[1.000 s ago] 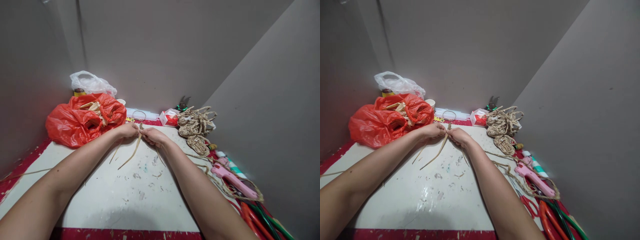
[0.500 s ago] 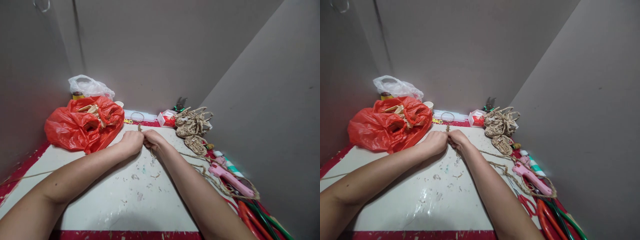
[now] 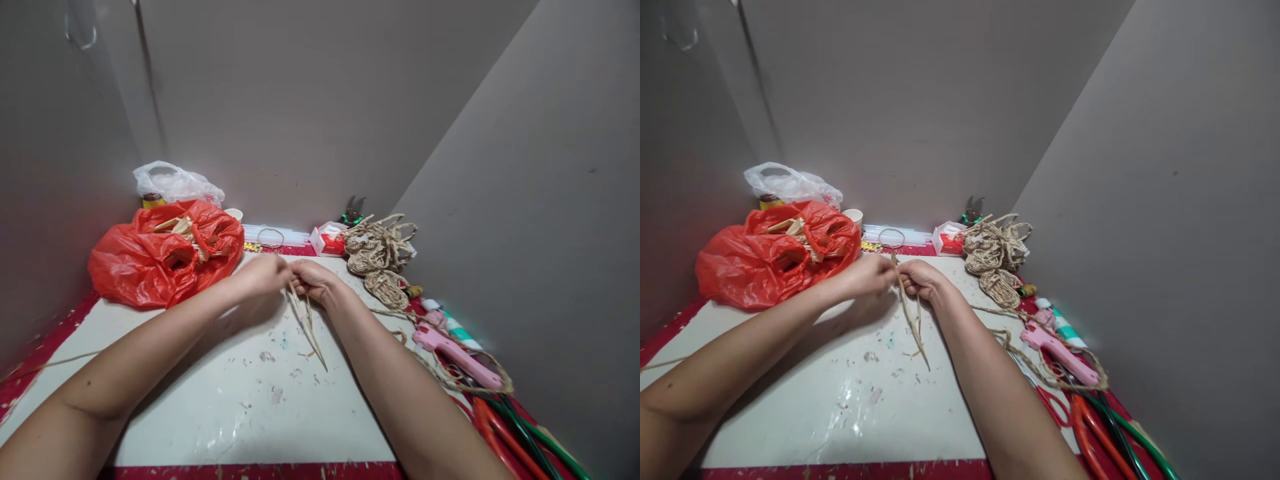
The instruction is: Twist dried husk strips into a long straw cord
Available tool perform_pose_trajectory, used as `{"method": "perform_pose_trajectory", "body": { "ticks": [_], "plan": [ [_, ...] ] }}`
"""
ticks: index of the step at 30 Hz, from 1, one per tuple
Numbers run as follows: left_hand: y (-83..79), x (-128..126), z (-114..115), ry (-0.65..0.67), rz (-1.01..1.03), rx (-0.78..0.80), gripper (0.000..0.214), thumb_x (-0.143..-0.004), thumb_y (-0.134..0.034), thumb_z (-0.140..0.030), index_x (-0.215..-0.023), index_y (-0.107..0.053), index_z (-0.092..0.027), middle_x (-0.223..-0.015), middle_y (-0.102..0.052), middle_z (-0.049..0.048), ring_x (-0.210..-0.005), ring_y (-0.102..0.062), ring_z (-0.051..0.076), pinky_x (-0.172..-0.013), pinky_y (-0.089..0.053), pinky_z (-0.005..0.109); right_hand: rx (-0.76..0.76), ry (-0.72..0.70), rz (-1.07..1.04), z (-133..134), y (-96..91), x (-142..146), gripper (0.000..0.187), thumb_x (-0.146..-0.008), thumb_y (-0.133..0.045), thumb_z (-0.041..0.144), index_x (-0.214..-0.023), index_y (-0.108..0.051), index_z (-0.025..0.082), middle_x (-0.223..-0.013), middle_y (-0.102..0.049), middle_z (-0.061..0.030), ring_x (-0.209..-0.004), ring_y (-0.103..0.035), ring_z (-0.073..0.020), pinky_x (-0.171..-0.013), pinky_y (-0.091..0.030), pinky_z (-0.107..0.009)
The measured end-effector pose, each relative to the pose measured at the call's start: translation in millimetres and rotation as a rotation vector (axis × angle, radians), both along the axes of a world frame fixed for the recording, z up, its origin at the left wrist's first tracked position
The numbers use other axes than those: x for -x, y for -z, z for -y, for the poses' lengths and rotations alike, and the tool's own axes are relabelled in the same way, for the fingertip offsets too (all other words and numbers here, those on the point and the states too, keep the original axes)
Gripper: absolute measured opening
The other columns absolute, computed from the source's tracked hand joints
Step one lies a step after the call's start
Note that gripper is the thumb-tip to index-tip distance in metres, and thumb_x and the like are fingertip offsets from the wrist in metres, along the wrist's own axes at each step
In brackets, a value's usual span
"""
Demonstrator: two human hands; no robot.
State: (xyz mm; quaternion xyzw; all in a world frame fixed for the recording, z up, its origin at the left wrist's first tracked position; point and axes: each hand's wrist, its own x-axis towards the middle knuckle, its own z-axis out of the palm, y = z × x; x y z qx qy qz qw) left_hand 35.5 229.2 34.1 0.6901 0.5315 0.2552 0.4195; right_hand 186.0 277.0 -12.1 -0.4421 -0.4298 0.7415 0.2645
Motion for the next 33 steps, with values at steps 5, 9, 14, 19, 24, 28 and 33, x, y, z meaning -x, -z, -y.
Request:
{"method": "perform_pose_trajectory", "body": {
  "ticks": [5,9,14,19,24,28,33],
  "plan": [
    [27.9,9.2,-35.3,-0.083,0.289,0.218,0.013,-0.078,-0.046,-0.016,-0.067,-0.053,-0.012,-0.059,-0.052,0.0012,-0.049,-0.046,0.008,-0.049,-0.035,0.02,-0.005,-0.056,-0.007,1.2,0.5,2.3,0.017,-0.076,-0.051,0.015,-0.061,-0.043,0.015,-0.042,-0.024,0.0108,-0.035,-0.014,-0.0017,-0.032,-0.011,-0.012],
    [45.8,6.6,-37.5,0.009,0.46,0.506,0.015,-0.079,-0.044,-0.018,-0.068,-0.051,-0.012,-0.051,-0.041,-0.0041,-0.034,-0.027,0.003,-0.036,-0.017,0.017,-0.04,-0.08,0.051,0.8,1.7,2.1,0.016,-0.076,-0.053,0.019,-0.063,-0.045,0.014,-0.043,-0.024,0.0108,-0.035,-0.014,-0.0018,-0.033,-0.011,-0.013],
    [49.2,12.4,-43.0,0.022,0.316,0.343,0.015,-0.078,-0.05,-0.022,-0.072,-0.059,-0.012,-0.043,-0.027,-0.0081,-0.032,-0.016,0.003,-0.035,-0.007,0.021,-0.158,-0.162,0.166,3.2,-1.3,-1.5,0.015,-0.077,-0.055,0.025,-0.066,-0.049,0.015,-0.044,-0.024,0.0102,-0.036,-0.014,-0.0029,-0.035,-0.009,-0.016],
    [51.1,14.0,-46.5,0.025,0.084,0.228,0.021,-0.078,-0.052,-0.03,-0.069,-0.062,-0.013,-0.039,-0.027,-0.0078,-0.031,-0.017,0.004,-0.036,-0.009,0.023,-0.472,-0.153,0.557,9.0,-5.8,4.1,0.016,-0.078,-0.051,0.022,-0.066,-0.056,0.014,-0.046,-0.036,0.0063,-0.038,-0.025,-0.0048,-0.038,-0.018,-0.019],
    [50.2,13.7,-46.5,0.042,0.068,0.234,0.021,-0.078,-0.052,-0.03,-0.062,-0.052,-0.016,-0.038,-0.027,-0.008,-0.032,-0.018,0.004,-0.038,-0.011,0.023,-0.78,-0.135,0.811,7.7,-1.0,9.6,0.013,-0.074,-0.051,0.016,-0.064,-0.059,0.013,-0.055,-0.051,0.0019,-0.052,-0.041,-0.009,-0.051,-0.031,-0.02],
    [50.5,14.2,-47.3,0.044,0.096,0.253,0.021,-0.079,-0.05,-0.027,-0.061,-0.049,-0.016,-0.037,-0.027,-0.0079,-0.032,-0.018,0.005,-0.038,-0.011,0.023,-0.821,-0.165,0.871,7.0,-1.7,6.4,0.016,-0.073,-0.052,0.021,-0.062,-0.06,0.013,-0.052,-0.049,0.0024,-0.051,-0.039,-0.0094,-0.049,-0.029,-0.021],
    [50.7,12.7,-46.1,0.013,0.087,0.245,0.021,-0.078,-0.05,-0.026,-0.059,-0.049,-0.016,-0.035,-0.028,-0.0075,-0.031,-0.019,0.005,-0.038,-0.01,0.023,-0.711,-0.107,0.922,11.8,-15.1,3.5,0.017,-0.074,-0.051,0.019,-0.058,-0.056,0.013,-0.047,-0.044,0.0036,-0.044,-0.037,-0.0077,-0.044,-0.026,-0.021]
  ]
}}
